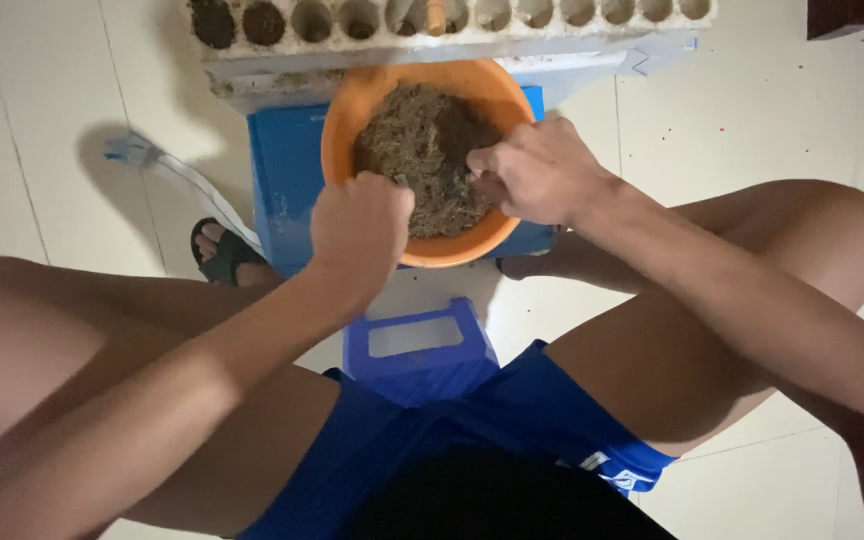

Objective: Mixing potting soil in an orange bowl and manually filling the individual cells of a seedling plug tray using a small tool.

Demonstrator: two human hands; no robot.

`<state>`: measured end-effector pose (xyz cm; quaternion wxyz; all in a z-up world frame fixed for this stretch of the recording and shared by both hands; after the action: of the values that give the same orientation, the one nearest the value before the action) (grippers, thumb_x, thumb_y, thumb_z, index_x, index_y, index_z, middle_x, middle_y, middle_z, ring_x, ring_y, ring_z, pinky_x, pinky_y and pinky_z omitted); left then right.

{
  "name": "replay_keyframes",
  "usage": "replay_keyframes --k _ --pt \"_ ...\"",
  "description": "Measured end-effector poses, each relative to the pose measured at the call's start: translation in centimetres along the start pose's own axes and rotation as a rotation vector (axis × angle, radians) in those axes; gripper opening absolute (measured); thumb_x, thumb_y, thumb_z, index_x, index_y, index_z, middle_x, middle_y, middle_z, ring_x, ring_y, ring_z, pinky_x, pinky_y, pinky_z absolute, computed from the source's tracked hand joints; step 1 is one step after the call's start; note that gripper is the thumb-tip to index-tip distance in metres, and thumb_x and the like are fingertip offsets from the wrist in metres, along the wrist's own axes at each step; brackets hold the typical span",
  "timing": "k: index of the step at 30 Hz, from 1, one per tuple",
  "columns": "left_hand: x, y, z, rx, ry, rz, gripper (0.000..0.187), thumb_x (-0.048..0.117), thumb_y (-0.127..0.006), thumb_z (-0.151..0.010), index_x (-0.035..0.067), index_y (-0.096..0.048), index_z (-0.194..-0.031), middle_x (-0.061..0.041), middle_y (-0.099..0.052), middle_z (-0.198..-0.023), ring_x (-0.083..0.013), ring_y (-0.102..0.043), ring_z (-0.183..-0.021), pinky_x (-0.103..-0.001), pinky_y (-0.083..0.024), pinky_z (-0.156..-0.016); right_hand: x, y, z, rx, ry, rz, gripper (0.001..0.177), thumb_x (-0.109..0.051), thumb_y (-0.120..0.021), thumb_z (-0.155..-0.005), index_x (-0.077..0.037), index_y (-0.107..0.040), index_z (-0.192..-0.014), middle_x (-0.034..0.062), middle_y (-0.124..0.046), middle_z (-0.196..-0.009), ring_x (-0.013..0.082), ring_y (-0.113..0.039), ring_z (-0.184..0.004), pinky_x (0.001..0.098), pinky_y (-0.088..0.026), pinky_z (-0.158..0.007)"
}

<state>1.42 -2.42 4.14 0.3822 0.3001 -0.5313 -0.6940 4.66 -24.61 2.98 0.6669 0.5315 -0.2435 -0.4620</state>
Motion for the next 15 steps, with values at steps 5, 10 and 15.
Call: replay_keyframes --k 5,10,15 --pt "-2.0 -1.5 0.9 -0.017 -0.042 -0.072 0.03 0.005 -0.075 -0.085 0.019 -0.07 -0.06 0.002 -0.054 -0.05 -0.014 -0.057 -0.047 -0.026 -0.043 -0.047 -0.5 2.4 1.4 -0.063 -0.068 0.019 0.011 -0.036 -0.065 -0.09 -0.03 -0.072 -0.087 0.0029 -0.07 -0.062 0.0377 -0.073 -0.071 0.054 -0.057 -0.074" --pt "-3.5 1.4 1.9 -0.081 -0.075 -0.134 0.026 0.008 -0.078 -0.084 0.018 -0.07 -0.061 -0.001 -0.055 -0.05 -0.0152 -0.055 -0.047 -0.029 -0.042 -0.046 0.0 4.5 2.6 -0.106 -0.118 0.012 0.014 -0.037 -0.065 -0.093 -0.026 -0.072 -0.09 0.0041 -0.07 -0.061 0.0393 -0.072 -0.069 0.0539 -0.057 -0.072" --pt "-4.6 5.0 2.8 -0.012 -0.018 -0.043 0.04 0.001 -0.068 -0.089 0.018 -0.062 -0.054 0.0 -0.046 -0.047 -0.0158 -0.052 -0.042 -0.029 -0.043 -0.047 -0.8 4.4 1.9 0.045 -0.064 -0.142 0.008 -0.03 -0.073 -0.09 -0.022 -0.072 -0.093 0.0064 -0.068 -0.062 0.0405 -0.072 -0.073 0.0568 -0.057 -0.072"
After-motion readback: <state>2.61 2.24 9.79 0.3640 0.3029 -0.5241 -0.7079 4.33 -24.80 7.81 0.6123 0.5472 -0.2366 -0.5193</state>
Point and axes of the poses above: each hand's wrist, its own z-axis away from the middle knuckle, its own y-axis out of the back of the hand, x = y × z, the point moved 2 cm from there along -z, towards the middle knuckle
